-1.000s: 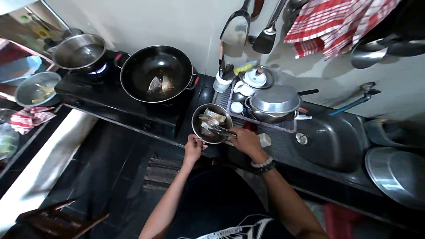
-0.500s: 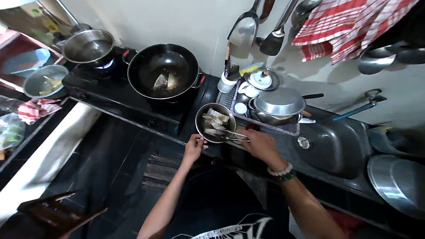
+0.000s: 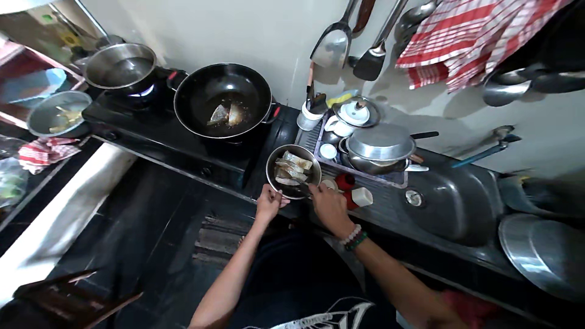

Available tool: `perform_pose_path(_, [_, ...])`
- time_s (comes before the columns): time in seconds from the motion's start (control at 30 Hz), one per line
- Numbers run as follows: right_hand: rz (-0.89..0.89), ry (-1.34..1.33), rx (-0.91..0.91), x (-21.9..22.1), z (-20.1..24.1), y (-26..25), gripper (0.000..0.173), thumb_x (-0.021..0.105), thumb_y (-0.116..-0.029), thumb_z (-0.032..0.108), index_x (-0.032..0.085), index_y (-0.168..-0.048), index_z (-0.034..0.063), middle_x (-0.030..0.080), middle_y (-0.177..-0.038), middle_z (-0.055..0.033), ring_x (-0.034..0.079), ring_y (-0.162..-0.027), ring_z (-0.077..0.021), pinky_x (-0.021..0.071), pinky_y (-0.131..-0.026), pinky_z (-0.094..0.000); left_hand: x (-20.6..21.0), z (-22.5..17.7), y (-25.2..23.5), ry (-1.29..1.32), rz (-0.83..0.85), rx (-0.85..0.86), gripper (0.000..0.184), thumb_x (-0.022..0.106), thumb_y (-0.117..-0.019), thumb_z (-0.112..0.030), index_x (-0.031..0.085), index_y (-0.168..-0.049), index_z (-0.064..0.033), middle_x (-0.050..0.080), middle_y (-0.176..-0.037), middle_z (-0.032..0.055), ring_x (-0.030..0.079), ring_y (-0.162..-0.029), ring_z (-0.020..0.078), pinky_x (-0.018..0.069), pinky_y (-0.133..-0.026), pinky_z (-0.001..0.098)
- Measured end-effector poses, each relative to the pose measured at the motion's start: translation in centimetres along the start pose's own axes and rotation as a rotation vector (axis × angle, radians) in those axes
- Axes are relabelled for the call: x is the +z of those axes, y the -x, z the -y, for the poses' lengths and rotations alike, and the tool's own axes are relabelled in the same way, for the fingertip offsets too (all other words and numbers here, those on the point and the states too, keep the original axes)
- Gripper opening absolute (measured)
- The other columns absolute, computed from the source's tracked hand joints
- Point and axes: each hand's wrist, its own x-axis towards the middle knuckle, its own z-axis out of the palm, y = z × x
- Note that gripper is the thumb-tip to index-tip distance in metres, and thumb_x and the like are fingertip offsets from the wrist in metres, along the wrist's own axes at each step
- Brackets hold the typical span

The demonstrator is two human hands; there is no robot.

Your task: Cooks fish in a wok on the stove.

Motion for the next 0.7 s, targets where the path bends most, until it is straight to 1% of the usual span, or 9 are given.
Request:
perform_pose_path(0.07, [0.080,-0.033,0.016,-1.4,-0.1,0.1,0.038,0.054,-0.1025,0.015,0.060,-0.140,0.0106,0.064,-0.126,-0.0259,0.067,-0.105,-0.0469,0.0542,-0.081,-0.0620,0.0,0.1,0.1,0.015,-0.005,0.005,0.022,0.058,-0.1051,-0.008,0.048,-0.120,0.0038,0.072,-0.095,0.0155,0.077,-0.079,0.0219,0.0665,-0.075,0.0351])
perform_pose_path(0.17, [0.186,-0.055,0.018,-4.8,-0.6,0.3,0.039,0.059,-0.1011,0.020,0.062,-0.140,0.0150,0.064,-0.127,-0.0238,0.065,-0.110,-0.0469,0.0516,-0.086,-0.0658,0.0,0.1,0.1,0.019,-0.002,-0.001,0.023,0.058,-0.1052,-0.009,0.048,-0.121,0.0036,0.072,-0.095,0.0157,0.077,-0.080,0.0219,0.0664,-0.076,0.0349])
perform_pose_path(0.23, [0.172,-0.043,0.000,-6.7,-0.7,0.4,0.037,0.060,-0.1013,0.023,0.064,-0.137,0.0162,0.067,-0.125,-0.0218,0.066,-0.109,-0.0452,0.0525,-0.086,-0.0649,0.1,0.2,0.0,0.014,0.001,0.003,0.023,0.058,-0.1055,-0.010,0.048,-0.121,0.0033,0.072,-0.095,0.0158,0.077,-0.080,0.0218,0.0663,-0.076,0.0347])
perform_pose_path(0.27, [0.135,-0.037,-0.017,-7.1,-0.7,0.3,0.036,0.060,-0.1011,0.023,0.065,-0.136,0.0157,0.068,-0.123,-0.0212,0.067,-0.106,-0.0444,0.0531,-0.083,-0.0642,0.1,0.3,-0.1,0.014,0.001,0.004,0.023,0.058,-0.1055,-0.010,0.048,-0.122,0.0033,0.072,-0.096,0.0157,0.077,-0.080,0.0217,0.0663,-0.076,0.0346])
perform_pose_path(0.37, [0.067,-0.022,-0.052,-6.7,-0.1,-1.0,0.032,0.060,-0.1011,0.022,0.067,-0.131,0.0132,0.069,-0.118,-0.0211,0.068,-0.102,-0.0430,0.0528,-0.081,-0.0622,0.1,0.4,0.0,0.006,-0.001,0.004,0.024,0.057,-0.1056,-0.010,0.047,-0.123,0.0033,0.072,-0.096,0.0154,0.077,-0.080,0.0213,0.0661,-0.075,0.0345])
perform_pose_path(0.5, [0.079,0.029,-0.094,-5.3,0.8,-3.2,0.033,0.062,-0.1004,0.022,0.066,-0.131,0.0100,0.066,-0.121,-0.0232,0.067,-0.103,-0.0437,0.0539,-0.081,-0.0603,0.2,0.3,0.1,0.001,-0.004,0.004,0.024,0.057,-0.1058,-0.011,0.047,-0.123,0.0033,0.072,-0.096,0.0150,0.077,-0.080,0.0210,0.0661,-0.075,0.0344])
perform_pose_path(0.57, [0.107,0.028,-0.112,-5.3,1.5,-3.7,0.034,0.061,-0.1008,0.020,0.064,-0.133,0.0078,0.065,-0.124,-0.0243,0.065,-0.107,-0.0448,0.0527,-0.084,-0.0609,0.2,0.3,0.1,-0.003,-0.009,0.006,0.024,0.057,-0.1057,-0.011,0.047,-0.123,0.0031,0.072,-0.096,0.0148,0.077,-0.080,0.0210,0.0660,-0.075,0.0346])
perform_pose_path(0.63, [0.111,0.048,-0.129,-5.4,2.2,-4.0,0.033,0.060,-0.1010,0.018,0.064,-0.132,0.0063,0.065,-0.122,-0.0243,0.065,-0.107,-0.0441,0.0528,-0.083,-0.0594,0.2,0.4,0.2,-0.003,-0.011,0.014,0.024,0.057,-0.1057,-0.010,0.047,-0.123,0.0030,0.072,-0.095,0.0147,0.077,-0.080,0.0209,0.0660,-0.075,0.0346])
perform_pose_path(0.7, [0.115,0.080,-0.138,-5.5,3.0,-4.3,0.031,0.059,-0.1002,0.015,0.065,-0.128,0.0033,0.065,-0.119,-0.0251,0.065,-0.106,-0.0440,0.0533,-0.081,-0.0584,0.2,0.4,0.1,-0.002,-0.009,0.018,0.023,0.057,-0.1057,-0.010,0.047,-0.122,0.0028,0.072,-0.095,0.0145,0.077,-0.080,0.0209,0.0661,-0.075,0.0348])
